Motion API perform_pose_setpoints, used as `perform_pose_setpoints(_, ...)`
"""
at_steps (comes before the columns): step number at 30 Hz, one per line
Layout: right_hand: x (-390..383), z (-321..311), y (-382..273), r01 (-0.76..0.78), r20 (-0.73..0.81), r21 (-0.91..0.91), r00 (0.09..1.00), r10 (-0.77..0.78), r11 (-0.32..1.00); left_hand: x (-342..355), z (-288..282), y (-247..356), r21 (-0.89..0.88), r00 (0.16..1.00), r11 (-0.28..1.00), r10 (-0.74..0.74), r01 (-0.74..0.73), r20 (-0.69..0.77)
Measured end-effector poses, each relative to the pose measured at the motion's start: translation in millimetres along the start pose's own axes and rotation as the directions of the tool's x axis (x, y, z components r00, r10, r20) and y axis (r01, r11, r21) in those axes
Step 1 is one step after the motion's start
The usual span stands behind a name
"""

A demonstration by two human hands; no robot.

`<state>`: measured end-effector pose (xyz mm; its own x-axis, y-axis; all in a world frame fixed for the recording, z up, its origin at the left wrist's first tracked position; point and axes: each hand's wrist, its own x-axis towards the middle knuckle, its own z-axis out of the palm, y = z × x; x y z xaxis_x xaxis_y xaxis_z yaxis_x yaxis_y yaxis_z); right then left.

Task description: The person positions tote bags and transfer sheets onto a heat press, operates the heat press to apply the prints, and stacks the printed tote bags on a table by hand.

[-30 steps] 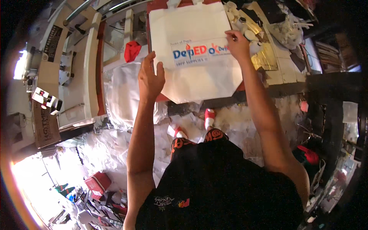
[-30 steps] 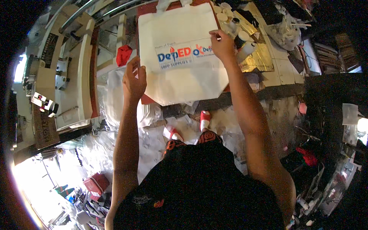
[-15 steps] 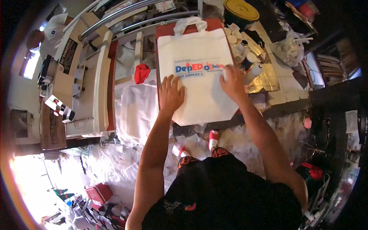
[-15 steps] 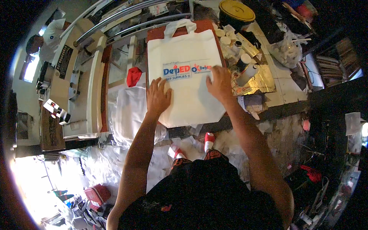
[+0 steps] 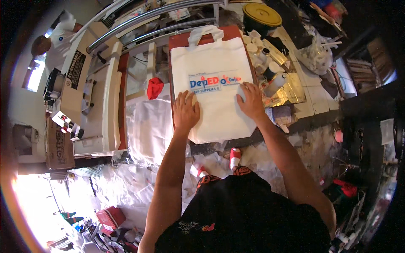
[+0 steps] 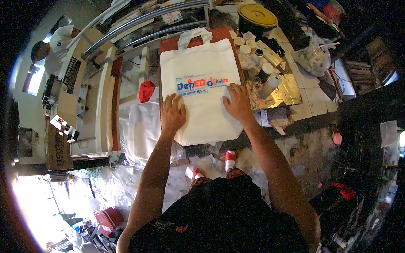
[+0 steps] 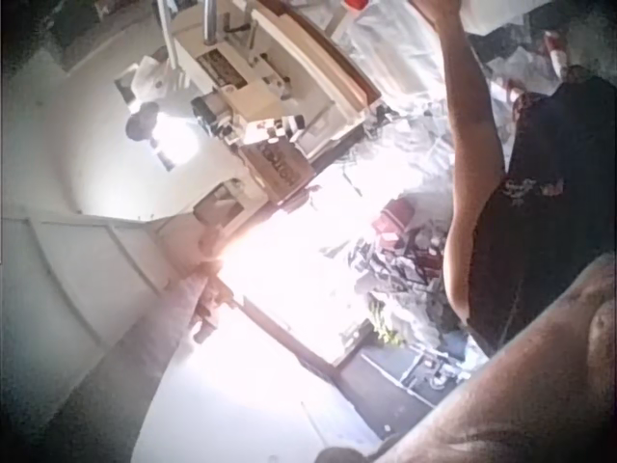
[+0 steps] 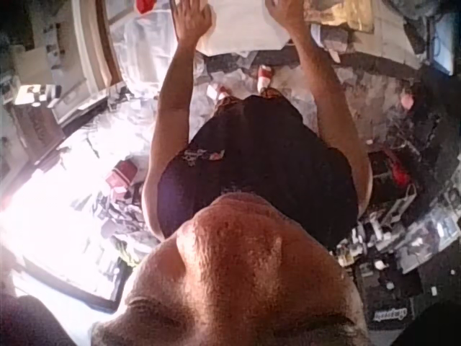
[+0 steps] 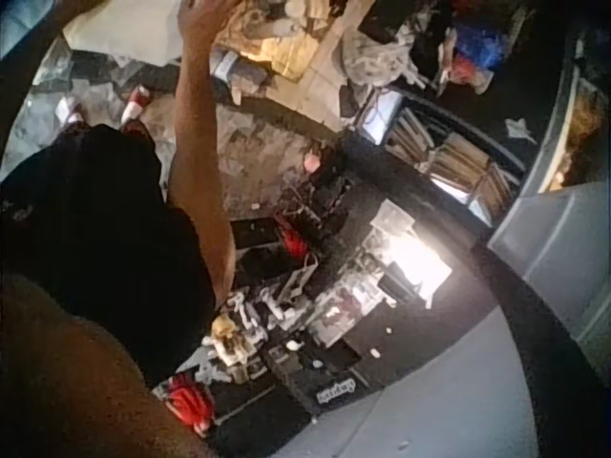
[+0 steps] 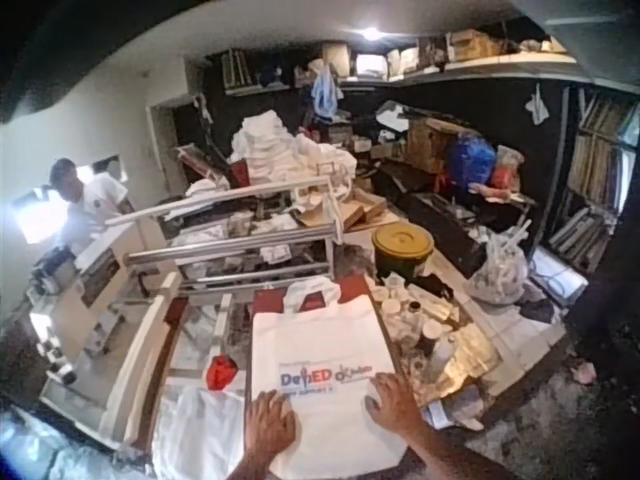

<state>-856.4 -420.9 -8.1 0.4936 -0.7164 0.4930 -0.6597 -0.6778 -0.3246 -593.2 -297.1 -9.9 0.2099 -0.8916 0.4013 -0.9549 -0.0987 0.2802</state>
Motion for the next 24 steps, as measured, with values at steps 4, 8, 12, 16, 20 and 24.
perform_pose_setpoints(4, -0.4, -1.2, -0.1, -0.001, -0.013, -0.004, 1.0, 0.001, 1.0, 0.1, 1.5, -0.5, -0.022, 1.0, 1.0, 0.005, -0.006, -0.018)
perform_pose_setpoints(8, -2.8, -1.9, 2.5, -0.007, -0.003, 0.008, 1.0, 0.007, 1.0, 1.8, 0.1, 3.0, -0.021, 0.999, 1.0, 0.016, -0.017, -0.031)
perform_pose_setpoints(12, -1.5, -3.2, 1.5, 0.018, 0.013, 0.008, 1.0, -0.018, 1.0, 0.5, 3.9, 0.6, -0.033, 0.998, 0.999, -0.003, 0.001, -0.068)
perform_pose_setpoints(16, -2.8, -1.9, 0.9, 0.004, 0.037, -0.029, 0.999, -0.003, 1.0, 0.7, 5.3, -1.1, -0.093, 0.996, 0.996, -0.021, 0.013, -0.083)
perform_pose_setpoints(20, -3.2, -0.8, 2.2, 0.002, 0.022, -0.008, 1.0, -0.002, 1.0, 0.6, 4.7, 0.0, -0.089, 0.997, 0.996, -0.003, -0.003, -0.077)
perform_pose_setpoints(24, -2.6, 0.7, 1.9, -0.021, 0.009, 0.002, 1.0, 0.021, 1.0, -0.2, 3.3, 0.1, -0.037, 0.997, 0.999, 0.021, -0.024, -0.076)
